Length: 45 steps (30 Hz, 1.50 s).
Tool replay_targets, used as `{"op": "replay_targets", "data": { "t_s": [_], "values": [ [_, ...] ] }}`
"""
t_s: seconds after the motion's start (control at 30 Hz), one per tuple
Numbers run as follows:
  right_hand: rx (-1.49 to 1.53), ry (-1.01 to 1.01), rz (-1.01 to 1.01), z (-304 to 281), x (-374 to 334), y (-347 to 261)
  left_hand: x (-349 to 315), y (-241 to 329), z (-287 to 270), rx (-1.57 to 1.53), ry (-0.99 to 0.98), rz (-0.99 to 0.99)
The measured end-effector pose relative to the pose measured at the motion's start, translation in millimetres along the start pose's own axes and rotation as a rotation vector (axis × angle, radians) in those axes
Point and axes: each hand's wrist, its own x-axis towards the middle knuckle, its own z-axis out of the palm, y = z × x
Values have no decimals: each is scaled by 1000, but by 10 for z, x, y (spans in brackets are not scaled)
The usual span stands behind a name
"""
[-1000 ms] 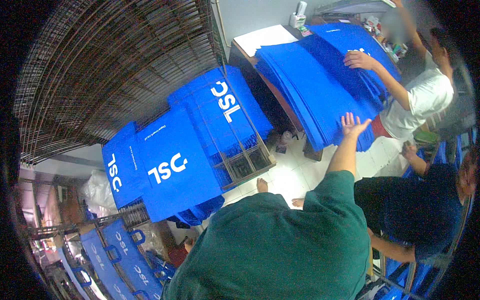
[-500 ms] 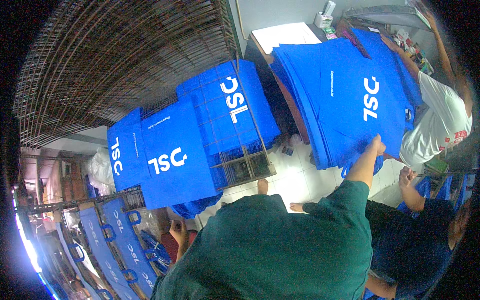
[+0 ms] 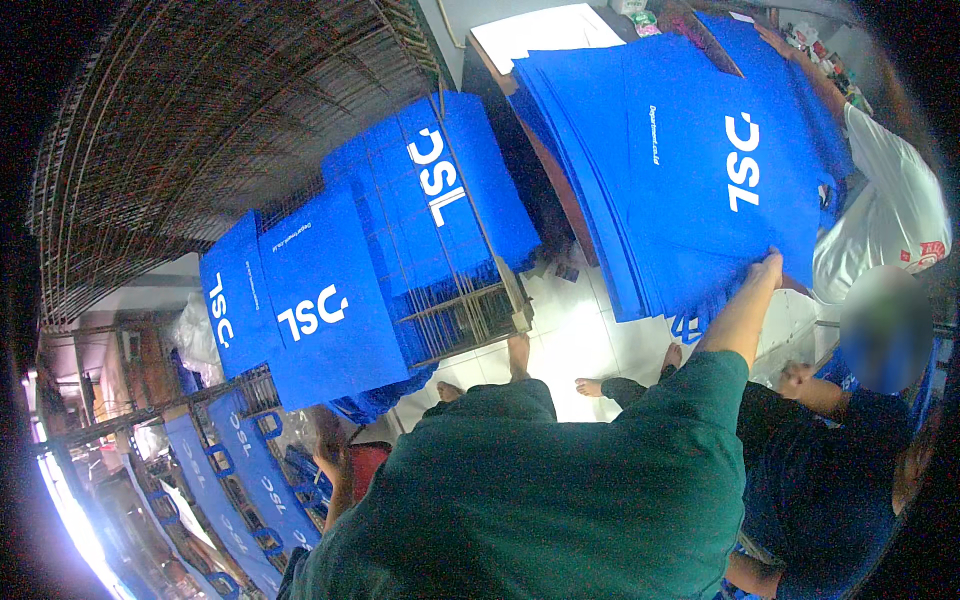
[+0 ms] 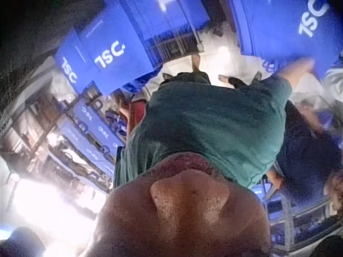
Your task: The person repeatedly picks up blue tote bags from a pile on a table and places them into a metal wire rack. The person handles the bags one at a time, folding them slightly to fit them into the rack. Another person is visible in the background also handling similar bags.
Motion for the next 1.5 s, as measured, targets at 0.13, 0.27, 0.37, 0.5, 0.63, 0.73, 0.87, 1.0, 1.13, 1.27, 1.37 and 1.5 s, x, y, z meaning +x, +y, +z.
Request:
{"op": "replay_targets", "data": {
  "t_s": [0.13,0.27,0.37,0.5,0.63,0.73,0.87,1.0,1.13,1.27,1.37,1.5],
  "values": [
    [-184,-426,-205,154,-446,-279,544,1111,454,-126,-180,-78],
    [-1202,25,-1033,194,-1137,-650,1005,2017,1203,-257,-639,239],
    [-1215,227,-1165,53,-1775,-704,1188,2584,1731,-287,-870,377],
    [-581,-322,-943,-212,-1841,-923,1177,3055,2507,-632,-1146,-41],
    [-159,-552,-797,-704,-2909,-722,1085,3340,2600,-849,-1356,-706],
    [-13,-680,-707,-1297,-3373,-532,1029,3316,2647,-1041,-1520,-736],
    [215,-974,-263,-2316,-3367,7,1223,3293,2193,-1296,-1534,-502],
    [593,-1425,70,-3333,-2939,872,1521,3191,1318,-1354,-1599,-285],
    [457,-1144,271,-3446,-2889,1571,1622,2911,551,-1279,-1527,-166],
    [413,-1509,255,-2995,-3405,1686,1669,2627,-88,-1306,-1354,-75],
    [107,-1029,-201,-2848,-3129,1595,1746,2445,-557,-1355,-1345,-18],
    [-72,-1217,134,-2462,-4395,1491,1855,2204,-1005,-1412,-1309,47]
  ]
}}
